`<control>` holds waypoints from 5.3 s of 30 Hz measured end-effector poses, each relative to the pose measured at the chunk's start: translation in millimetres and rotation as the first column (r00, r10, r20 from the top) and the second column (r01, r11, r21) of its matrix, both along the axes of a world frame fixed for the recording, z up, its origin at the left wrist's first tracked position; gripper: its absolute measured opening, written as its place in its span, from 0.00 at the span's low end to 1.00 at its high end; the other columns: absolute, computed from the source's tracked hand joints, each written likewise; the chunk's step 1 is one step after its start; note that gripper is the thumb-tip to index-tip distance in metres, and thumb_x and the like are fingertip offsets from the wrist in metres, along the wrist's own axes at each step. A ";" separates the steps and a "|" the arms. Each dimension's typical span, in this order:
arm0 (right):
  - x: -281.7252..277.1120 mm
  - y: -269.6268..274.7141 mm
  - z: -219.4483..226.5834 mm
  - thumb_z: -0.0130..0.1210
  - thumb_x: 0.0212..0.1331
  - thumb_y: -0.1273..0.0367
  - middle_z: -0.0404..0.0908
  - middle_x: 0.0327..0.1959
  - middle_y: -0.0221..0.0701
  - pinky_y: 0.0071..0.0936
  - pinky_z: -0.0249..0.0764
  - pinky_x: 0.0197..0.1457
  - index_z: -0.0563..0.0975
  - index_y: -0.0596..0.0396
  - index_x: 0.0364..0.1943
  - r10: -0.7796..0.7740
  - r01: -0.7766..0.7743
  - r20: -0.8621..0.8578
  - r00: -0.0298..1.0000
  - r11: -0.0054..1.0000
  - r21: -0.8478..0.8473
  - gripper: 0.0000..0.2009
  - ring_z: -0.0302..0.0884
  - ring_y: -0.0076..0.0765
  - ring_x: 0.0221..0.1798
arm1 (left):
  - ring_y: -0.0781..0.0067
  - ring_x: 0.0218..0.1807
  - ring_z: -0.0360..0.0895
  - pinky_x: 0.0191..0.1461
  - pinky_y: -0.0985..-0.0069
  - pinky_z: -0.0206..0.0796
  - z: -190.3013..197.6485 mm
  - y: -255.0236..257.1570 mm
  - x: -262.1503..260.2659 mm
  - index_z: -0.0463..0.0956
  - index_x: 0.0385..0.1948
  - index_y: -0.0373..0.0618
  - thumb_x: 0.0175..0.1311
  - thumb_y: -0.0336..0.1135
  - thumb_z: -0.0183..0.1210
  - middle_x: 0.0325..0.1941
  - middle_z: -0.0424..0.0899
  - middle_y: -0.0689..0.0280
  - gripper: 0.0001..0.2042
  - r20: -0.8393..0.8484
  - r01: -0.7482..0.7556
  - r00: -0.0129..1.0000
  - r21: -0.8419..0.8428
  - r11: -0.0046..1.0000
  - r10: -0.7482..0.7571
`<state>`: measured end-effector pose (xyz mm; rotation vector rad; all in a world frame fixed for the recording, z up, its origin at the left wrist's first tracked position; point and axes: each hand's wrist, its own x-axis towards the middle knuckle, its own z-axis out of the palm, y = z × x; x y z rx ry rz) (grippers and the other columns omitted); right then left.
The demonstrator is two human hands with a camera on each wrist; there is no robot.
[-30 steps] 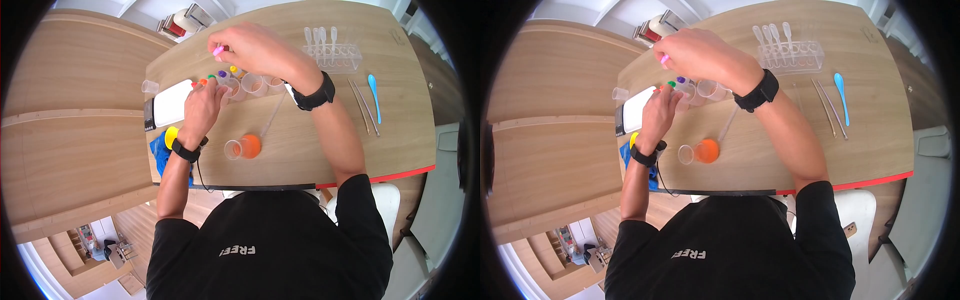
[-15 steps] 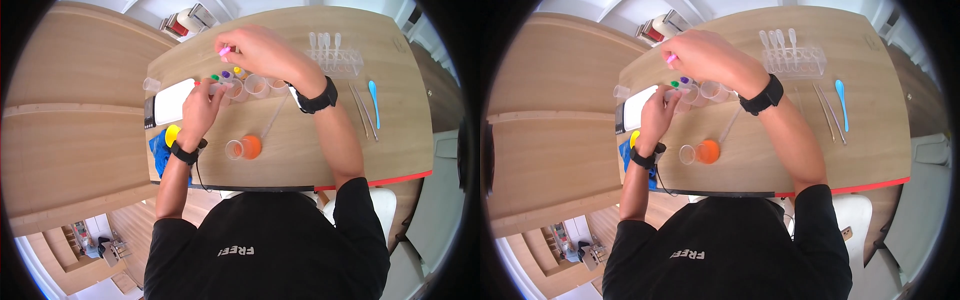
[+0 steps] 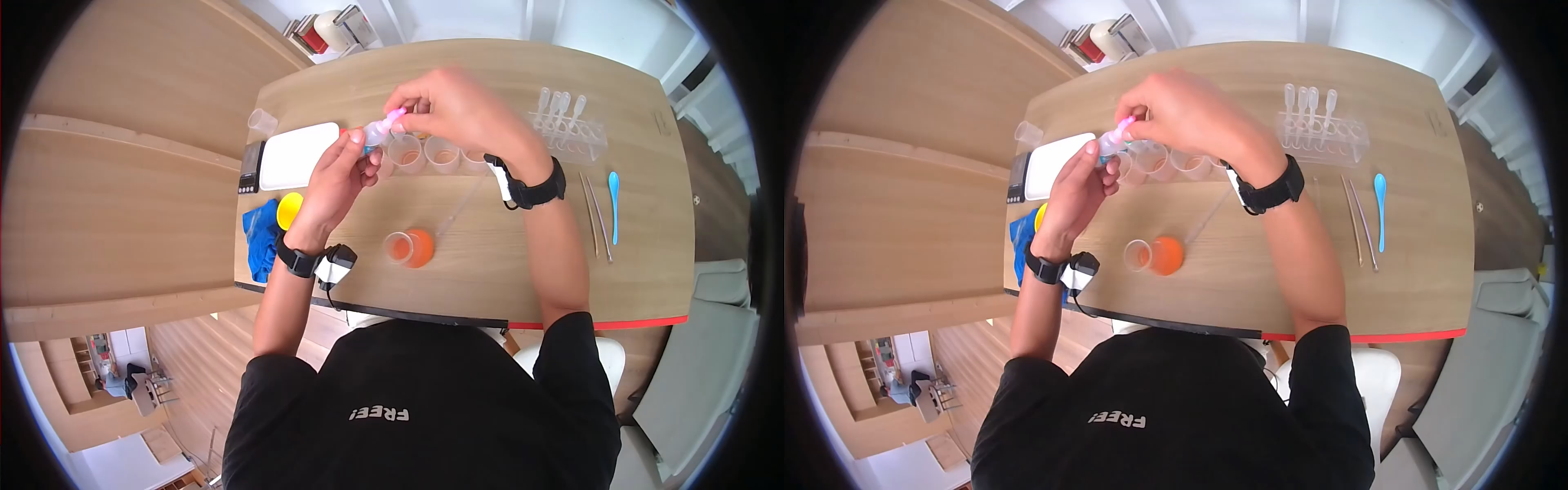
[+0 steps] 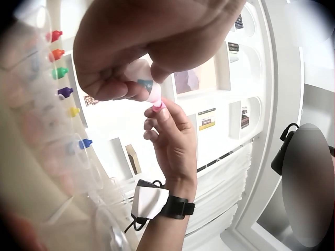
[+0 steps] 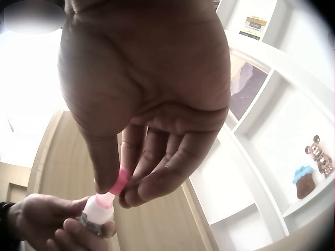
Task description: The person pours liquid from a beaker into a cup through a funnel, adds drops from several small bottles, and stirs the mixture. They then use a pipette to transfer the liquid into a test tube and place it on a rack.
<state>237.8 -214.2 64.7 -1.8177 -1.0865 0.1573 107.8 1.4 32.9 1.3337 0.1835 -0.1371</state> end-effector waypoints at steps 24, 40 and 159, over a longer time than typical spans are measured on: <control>-2.9 17.2 -7.4 0.58 0.75 0.51 0.79 0.18 0.34 0.35 0.68 0.29 0.86 0.61 0.33 -0.087 0.072 -0.048 0.995 0.965 -0.253 0.25 0.72 0.33 0.21 | 0.82 0.40 0.67 0.46 0.78 0.64 3.3 -10.8 -2.2 0.74 0.61 0.44 0.87 0.52 0.49 0.40 0.74 0.73 0.20 0.125 -0.107 0.989 0.220 0.970 0.081; -6.4 16.7 -5.5 0.56 0.75 0.48 0.79 0.18 0.35 0.35 0.70 0.29 0.85 0.61 0.32 -0.041 0.038 -0.024 0.999 0.994 -0.100 0.26 0.75 0.35 0.22 | 0.82 0.39 0.66 0.45 0.78 0.63 4.0 -8.7 -1.9 0.75 0.61 0.45 0.87 0.51 0.48 0.39 0.74 0.73 0.20 0.122 -0.116 0.988 0.214 0.970 0.091; -14.7 -17.0 0.1 0.63 0.68 0.59 0.79 0.21 0.39 0.42 0.69 0.31 0.84 0.60 0.39 -0.099 0.118 0.107 0.989 0.974 -0.192 0.15 0.75 0.44 0.25 | 0.68 0.39 0.74 0.42 0.69 0.70 9.9 -31.7 14.0 0.87 0.55 0.43 0.66 0.41 0.75 0.32 0.84 0.63 0.19 0.251 -0.135 0.937 0.902 0.410 -0.244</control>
